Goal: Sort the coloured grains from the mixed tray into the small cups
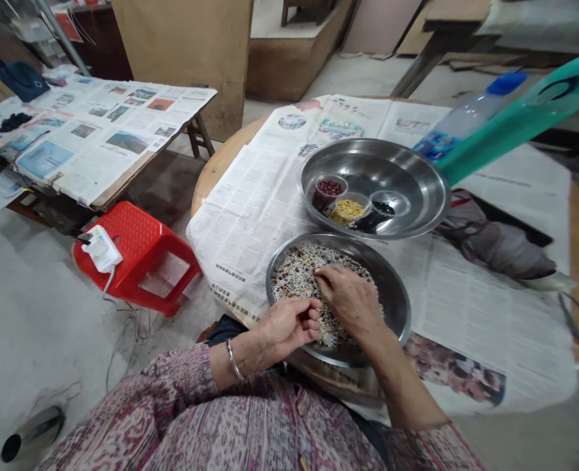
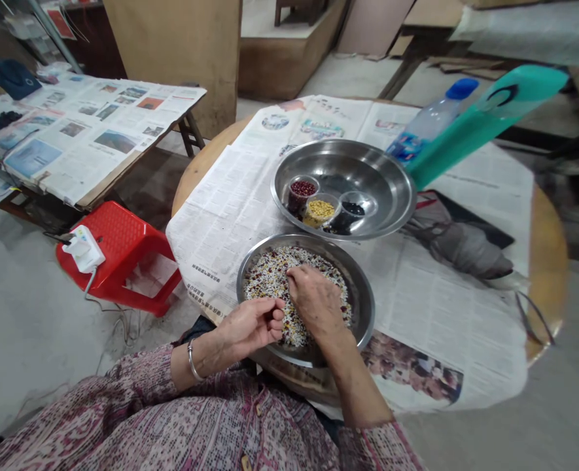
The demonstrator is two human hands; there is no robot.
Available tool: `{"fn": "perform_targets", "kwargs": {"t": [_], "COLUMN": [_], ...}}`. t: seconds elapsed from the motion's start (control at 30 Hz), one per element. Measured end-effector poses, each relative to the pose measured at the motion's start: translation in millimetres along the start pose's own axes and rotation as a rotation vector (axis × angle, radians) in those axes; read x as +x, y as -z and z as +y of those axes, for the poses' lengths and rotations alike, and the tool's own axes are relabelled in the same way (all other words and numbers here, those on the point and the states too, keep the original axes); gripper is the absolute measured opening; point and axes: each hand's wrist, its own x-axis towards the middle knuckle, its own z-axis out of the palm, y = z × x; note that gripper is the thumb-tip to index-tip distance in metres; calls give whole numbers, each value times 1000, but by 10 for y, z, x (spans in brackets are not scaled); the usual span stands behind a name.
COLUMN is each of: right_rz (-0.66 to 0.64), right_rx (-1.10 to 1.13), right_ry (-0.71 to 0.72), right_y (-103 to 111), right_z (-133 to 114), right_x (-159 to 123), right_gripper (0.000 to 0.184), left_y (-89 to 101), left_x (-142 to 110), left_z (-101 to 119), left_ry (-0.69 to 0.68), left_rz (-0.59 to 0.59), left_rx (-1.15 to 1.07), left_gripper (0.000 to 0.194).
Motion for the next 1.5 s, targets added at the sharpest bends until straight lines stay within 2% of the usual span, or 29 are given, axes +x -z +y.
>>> {"fn": "perform_targets", "kwargs": {"t": [0.13, 0.2, 0.3, 0.37, 0.5, 0.6, 0.7, 0.8, 0.93, 1.0, 1.1, 1.17, 1.27, 1.33, 1.5], "right_rz": [89, 106, -32, -88, 0, -58, -73, 0, 55, 9, -150, -151, -14, 38, -25], "right_rx": [66, 198, 497, 579, 424, 273, 186, 227, 314, 414, 585, 617, 533, 425, 101], "right_ry": [-80, -115, -50, -40, -97, -11, 17, -16, -118, -134, -110, -130, -145, -82, 46], "right_y": [132, 235, 366, 382, 212, 50, -11, 46, 247, 357, 444, 415, 265, 142, -41], "right_z": [45, 54, 39, 35, 53, 28, -11, -3, 13, -10, -50, -50, -17, -3, -47], "right_x": [-97, -168, -240, -244, -167, -111, -108, -154, -236, -259, -236, -177, -37, 70, 256], "right_gripper": [24, 25, 28, 29, 26, 23, 23, 24, 23, 23, 27, 29, 26, 25, 26], "left_y": [-1, -20, -61, -81, -74, -43, -17, -16, -61, -89, -105, -92, -53, -35, -34], "left_x": [2, 14, 30, 29, -2, -23, -35, -44, -40, -25, 5, 17, 16, 3, -28], "left_z": [5, 7, 2, -5, -17, -18, -14, -5, 8, 9, -4, -19, -35, -34, -1], "left_ry": [12, 10, 5, -17, -14, 1, 0, 19, 10, 4, -23, -44, -28, -9, 1], "left_rz": [21, 53, 53, 51, 70, 22, 11, 18, 76, 95, 77, 78, 68, 28, 4], "left_rx": [-41, -62, -103, -120, -112, -95, -88, -102, -109, -121, -149, -154, -154, -146, -138], "left_gripper": [11, 9, 17, 19, 21, 16, 12, 12, 19, 18, 17, 19, 18, 16, 17]}}
